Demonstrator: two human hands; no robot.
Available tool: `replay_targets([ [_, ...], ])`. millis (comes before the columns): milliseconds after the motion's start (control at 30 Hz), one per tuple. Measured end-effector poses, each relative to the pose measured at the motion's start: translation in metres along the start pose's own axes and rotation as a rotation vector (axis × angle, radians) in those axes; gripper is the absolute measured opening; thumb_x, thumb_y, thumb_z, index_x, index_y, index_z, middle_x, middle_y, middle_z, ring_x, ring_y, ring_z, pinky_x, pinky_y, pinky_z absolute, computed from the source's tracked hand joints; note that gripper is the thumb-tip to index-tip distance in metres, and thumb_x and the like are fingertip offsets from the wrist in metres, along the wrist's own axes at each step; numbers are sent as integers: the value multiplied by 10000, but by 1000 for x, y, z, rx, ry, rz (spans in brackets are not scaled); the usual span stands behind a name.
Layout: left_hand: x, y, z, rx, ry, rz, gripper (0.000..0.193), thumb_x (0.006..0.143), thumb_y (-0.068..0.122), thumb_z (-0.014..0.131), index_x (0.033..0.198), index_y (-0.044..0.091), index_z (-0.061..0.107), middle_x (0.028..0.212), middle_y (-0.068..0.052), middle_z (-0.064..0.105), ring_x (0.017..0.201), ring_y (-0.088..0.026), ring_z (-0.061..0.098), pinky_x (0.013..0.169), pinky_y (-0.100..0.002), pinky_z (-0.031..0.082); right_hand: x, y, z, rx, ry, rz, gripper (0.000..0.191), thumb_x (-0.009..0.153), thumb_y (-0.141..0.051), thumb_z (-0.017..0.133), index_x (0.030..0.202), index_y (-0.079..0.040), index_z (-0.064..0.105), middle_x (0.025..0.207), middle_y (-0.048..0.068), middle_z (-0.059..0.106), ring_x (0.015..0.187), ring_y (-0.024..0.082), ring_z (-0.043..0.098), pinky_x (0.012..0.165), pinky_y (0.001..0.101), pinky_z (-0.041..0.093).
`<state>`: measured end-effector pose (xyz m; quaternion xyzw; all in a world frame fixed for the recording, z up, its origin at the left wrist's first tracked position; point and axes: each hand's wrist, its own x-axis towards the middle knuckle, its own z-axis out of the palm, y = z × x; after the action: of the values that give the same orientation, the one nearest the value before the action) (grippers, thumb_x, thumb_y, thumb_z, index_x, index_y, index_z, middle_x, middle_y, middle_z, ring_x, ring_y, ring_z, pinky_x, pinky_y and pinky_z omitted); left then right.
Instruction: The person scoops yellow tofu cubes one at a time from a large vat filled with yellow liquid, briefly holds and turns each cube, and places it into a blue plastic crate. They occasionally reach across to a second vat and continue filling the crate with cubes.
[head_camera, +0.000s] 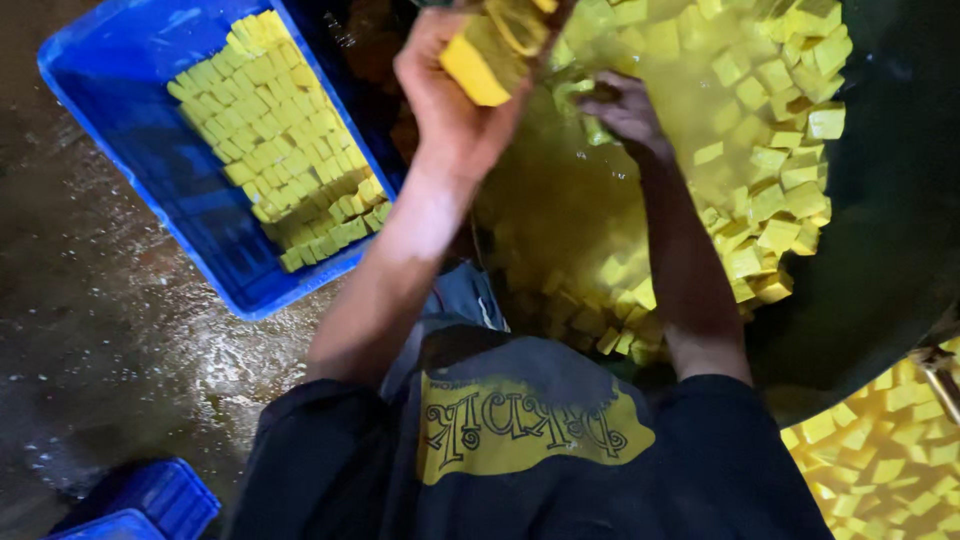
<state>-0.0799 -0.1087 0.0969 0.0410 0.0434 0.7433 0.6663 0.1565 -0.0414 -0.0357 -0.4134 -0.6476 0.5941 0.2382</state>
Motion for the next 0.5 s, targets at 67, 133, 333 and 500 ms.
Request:
replay_targets([
  [67, -12, 33, -6, 52, -63, 14, 202, 1014, 214, 549, 1061, 35, 631, 1107, -102, 694, 1096, -251, 665, 1212, -562, 429, -21, -30, 0, 203, -22, 69, 113, 1087, -18, 772, 1097, 49, 682, 977, 63, 651, 870, 102, 593, 802, 304, 489],
  [133, -21, 57, -19, -3, 90, 34, 238, 962, 256, 538, 1062, 53, 610, 1078, -89, 680, 1084, -267, 672, 1128, -590, 462, -41, -75, 14, 455, 75, 110, 305, 908, -67, 782, 1177, -71, 637, 988, 38, 713, 806, 118, 675, 716, 299, 558],
  [333, -43, 74, -80, 170, 244, -5, 487, 924, 238, 515, 1357, 21, 563, 1121, -141, 660, 1016, -283, 638, 960, -420, 508, -57, -205, 96, 30, -106, -83, 340, 905, -2, 814, 1210, 37, 671, 1025, 75, 709, 874, 109, 658, 772, 276, 529],
  [500, -85, 75, -116, 219, 376, -73, 624, 883, 257, 537, 1447, -7, 505, 1132, -144, 647, 1043, -295, 636, 957, -416, 533, -35, -216, 179, -118, -125, 33, 339, 887, 0, 802, 1193, 54, 666, 1041, 83, 615, 869, 110, 543, 727, 261, 428],
])
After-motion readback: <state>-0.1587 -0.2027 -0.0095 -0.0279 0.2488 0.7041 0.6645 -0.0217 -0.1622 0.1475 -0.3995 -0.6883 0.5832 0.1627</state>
